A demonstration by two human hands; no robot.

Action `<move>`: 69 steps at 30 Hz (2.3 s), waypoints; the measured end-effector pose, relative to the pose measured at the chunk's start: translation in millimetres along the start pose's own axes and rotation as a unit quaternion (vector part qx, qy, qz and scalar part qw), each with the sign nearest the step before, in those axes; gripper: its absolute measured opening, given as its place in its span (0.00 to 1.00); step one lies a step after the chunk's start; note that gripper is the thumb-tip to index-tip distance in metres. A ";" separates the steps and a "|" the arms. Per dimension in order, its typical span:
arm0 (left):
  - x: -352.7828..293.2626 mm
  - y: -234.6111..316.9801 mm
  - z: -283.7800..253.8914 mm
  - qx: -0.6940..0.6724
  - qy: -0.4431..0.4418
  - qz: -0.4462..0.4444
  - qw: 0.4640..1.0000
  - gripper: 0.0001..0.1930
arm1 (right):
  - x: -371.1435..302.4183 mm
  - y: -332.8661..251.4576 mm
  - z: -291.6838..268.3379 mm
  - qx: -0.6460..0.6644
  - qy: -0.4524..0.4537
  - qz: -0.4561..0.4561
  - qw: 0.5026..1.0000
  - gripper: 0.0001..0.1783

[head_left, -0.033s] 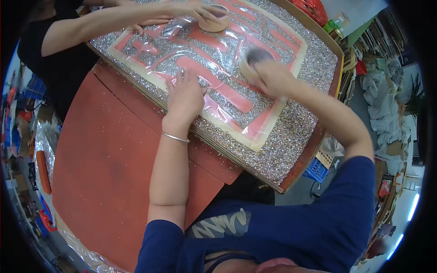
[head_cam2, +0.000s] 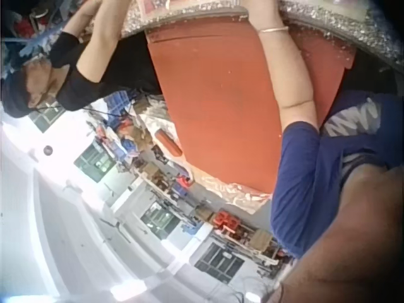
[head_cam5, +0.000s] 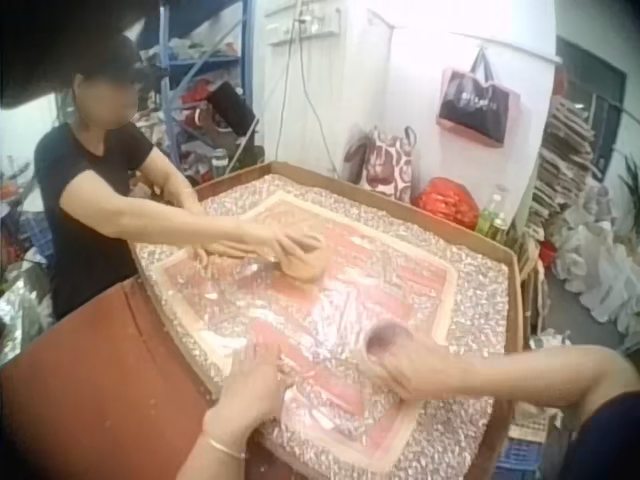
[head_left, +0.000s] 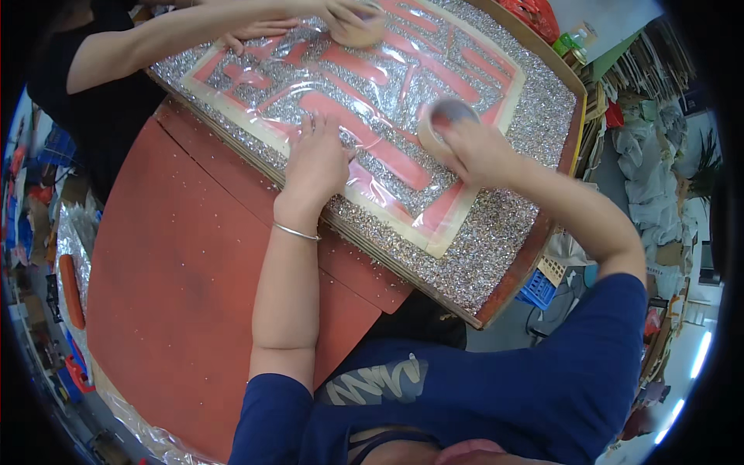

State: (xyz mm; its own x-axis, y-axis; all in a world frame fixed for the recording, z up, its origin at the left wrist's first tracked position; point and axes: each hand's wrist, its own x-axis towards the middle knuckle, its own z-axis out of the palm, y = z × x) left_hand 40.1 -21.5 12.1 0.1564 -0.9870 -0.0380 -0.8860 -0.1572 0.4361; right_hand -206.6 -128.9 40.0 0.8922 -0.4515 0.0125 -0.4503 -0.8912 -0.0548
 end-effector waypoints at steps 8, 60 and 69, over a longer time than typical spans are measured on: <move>1.0 -9.1 12.9 0.045 0.038 0.037 0.998 0.32 | 70.8 -17.0 33.7 -0.020 0.062 -0.033 0.997 0.15; -51.7 93.8 46.2 0.157 -0.085 0.180 0.967 0.24 | 116.8 -50.1 31.0 -0.002 0.060 -0.149 0.987 0.15; -56.1 93.2 54.3 0.098 -0.028 0.115 0.988 0.27 | 209.9 -79.1 50.6 -0.008 0.127 -0.093 0.988 0.12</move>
State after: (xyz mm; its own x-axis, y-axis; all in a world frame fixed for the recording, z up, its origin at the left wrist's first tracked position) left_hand -74.9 17.4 6.1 -0.0774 -0.9970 -0.0096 -0.9638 0.0724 0.2565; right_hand 18.0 -151.0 -3.5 0.9228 -0.2746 0.2702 -0.2820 -0.9593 -0.0116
